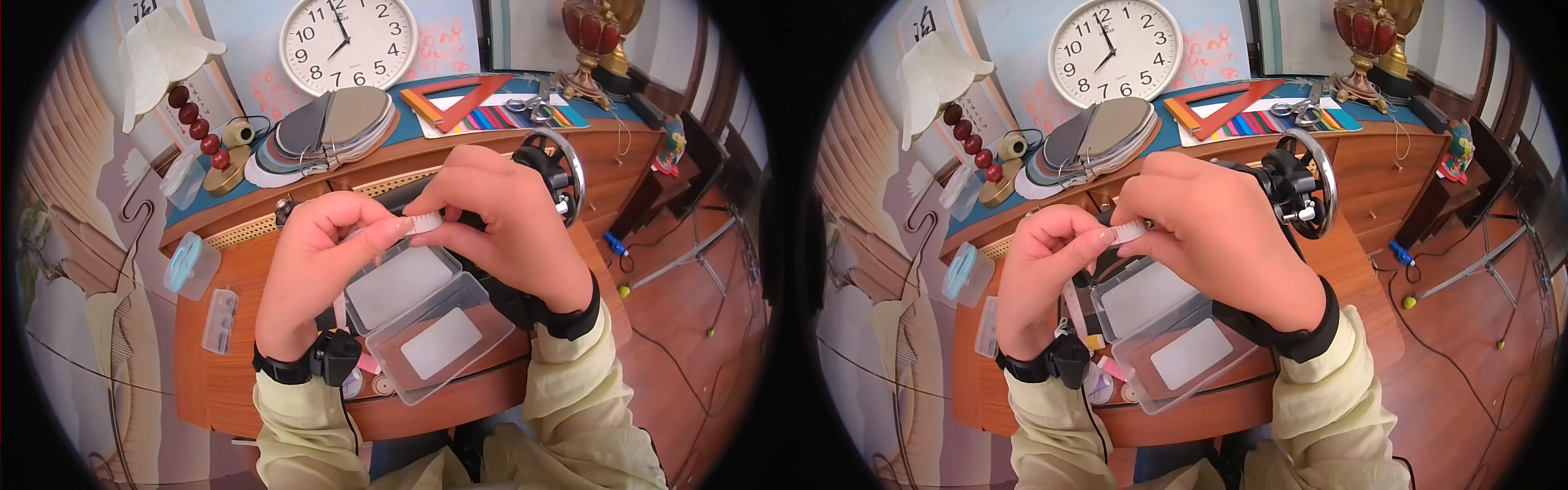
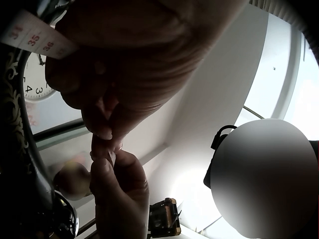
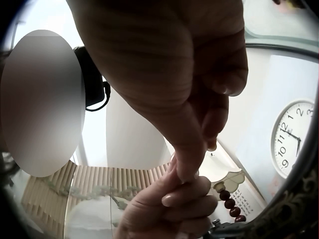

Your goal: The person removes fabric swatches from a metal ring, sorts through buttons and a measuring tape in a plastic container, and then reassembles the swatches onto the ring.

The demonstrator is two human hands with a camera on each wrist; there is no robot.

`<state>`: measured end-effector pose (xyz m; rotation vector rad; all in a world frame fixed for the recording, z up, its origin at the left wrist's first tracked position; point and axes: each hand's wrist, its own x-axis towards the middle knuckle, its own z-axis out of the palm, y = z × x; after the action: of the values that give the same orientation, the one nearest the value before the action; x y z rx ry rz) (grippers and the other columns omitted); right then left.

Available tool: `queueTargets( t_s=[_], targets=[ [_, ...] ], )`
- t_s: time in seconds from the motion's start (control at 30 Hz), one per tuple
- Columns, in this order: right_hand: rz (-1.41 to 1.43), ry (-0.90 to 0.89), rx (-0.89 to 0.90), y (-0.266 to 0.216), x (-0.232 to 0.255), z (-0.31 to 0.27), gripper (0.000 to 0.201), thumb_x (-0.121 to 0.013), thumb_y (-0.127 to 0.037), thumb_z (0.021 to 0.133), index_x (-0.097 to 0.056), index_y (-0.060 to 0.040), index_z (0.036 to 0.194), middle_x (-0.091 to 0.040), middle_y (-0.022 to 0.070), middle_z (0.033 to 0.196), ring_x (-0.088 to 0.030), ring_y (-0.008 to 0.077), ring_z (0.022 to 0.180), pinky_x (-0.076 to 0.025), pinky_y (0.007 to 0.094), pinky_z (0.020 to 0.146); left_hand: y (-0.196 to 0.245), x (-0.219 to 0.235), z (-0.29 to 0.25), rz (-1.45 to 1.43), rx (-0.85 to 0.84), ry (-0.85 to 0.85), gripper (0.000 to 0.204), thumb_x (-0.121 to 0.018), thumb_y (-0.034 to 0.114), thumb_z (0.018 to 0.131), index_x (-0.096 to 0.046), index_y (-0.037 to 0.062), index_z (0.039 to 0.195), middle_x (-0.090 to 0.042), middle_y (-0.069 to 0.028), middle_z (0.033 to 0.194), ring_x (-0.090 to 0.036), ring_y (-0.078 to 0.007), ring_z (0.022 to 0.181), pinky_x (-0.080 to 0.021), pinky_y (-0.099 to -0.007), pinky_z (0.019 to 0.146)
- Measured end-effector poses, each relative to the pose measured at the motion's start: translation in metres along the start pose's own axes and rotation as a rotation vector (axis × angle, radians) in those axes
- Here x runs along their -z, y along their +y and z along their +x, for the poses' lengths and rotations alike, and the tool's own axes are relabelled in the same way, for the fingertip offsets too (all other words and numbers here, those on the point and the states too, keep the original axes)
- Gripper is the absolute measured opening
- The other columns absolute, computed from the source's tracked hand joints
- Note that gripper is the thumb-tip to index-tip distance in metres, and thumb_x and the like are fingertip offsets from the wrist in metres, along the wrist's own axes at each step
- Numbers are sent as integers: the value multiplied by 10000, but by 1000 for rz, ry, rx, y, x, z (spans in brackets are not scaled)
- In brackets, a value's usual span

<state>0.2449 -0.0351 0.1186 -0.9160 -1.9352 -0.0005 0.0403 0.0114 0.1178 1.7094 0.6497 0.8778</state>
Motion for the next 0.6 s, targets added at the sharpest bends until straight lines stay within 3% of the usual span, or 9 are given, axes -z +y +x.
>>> queueTargets(
  t_s=[0.17, 0.27, 0.4, 0.47, 0.6],
  targets=[
    [311, 24, -97, 2, -2, 1, 257, -833, -57, 641, -709, -48, 866, -612, -15, 795, -547, 108, 738, -412, 241, 614, -2, -5, 1, -181, -24, -48, 166, -681, 179, 901, -694, 14, 901, -568, 53, 731, -450, -22, 642, -351, -184, 568],
    [498, 104, 2, 8, -12, 2, 187, -820, -119, 708, -692, -83, 838, -601, -19, 852, -528, 91, 767, -415, 246, 616, 1, -21, 1, -303, -52, -19, 164, -681, 172, 898, -695, 12, 932, -605, 41, 789, -462, -27, 657, -369, -190, 590],
    [330, 87, -4, 3, -7, 1, 193, -798, -75, 691, -693, -82, 854, -627, 8, 894, -561, 150, 811, -450, 280, 687, 0, -17, 0, -240, -80, -20, 154, -689, 127, 884, -692, 1, 972, -647, 18, 866, -533, -38, 719, -431, -195, 660],
    [87, 75, 92, 6, -7, -1, 236, -800, -47, 660, -712, -67, 878, -655, 40, 950, -589, 181, 872, -470, 322, 758, -2, -16, 1, -180, -77, -8, 160, -690, 106, 878, -690, -6, 992, -660, 5, 897, -570, -49, 775, -457, -201, 707],
    [-21, 92, 86, -3, -9, -3, 231, -793, -55, 661, -717, -85, 877, -658, 52, 949, -585, 194, 845, -466, 314, 726, -5, -10, 2, -93, -15, -46, 181, -679, 81, 880, -682, -16, 1032, -674, -27, 958, -610, -75, 877, -484, -224, 787]
  ],
)
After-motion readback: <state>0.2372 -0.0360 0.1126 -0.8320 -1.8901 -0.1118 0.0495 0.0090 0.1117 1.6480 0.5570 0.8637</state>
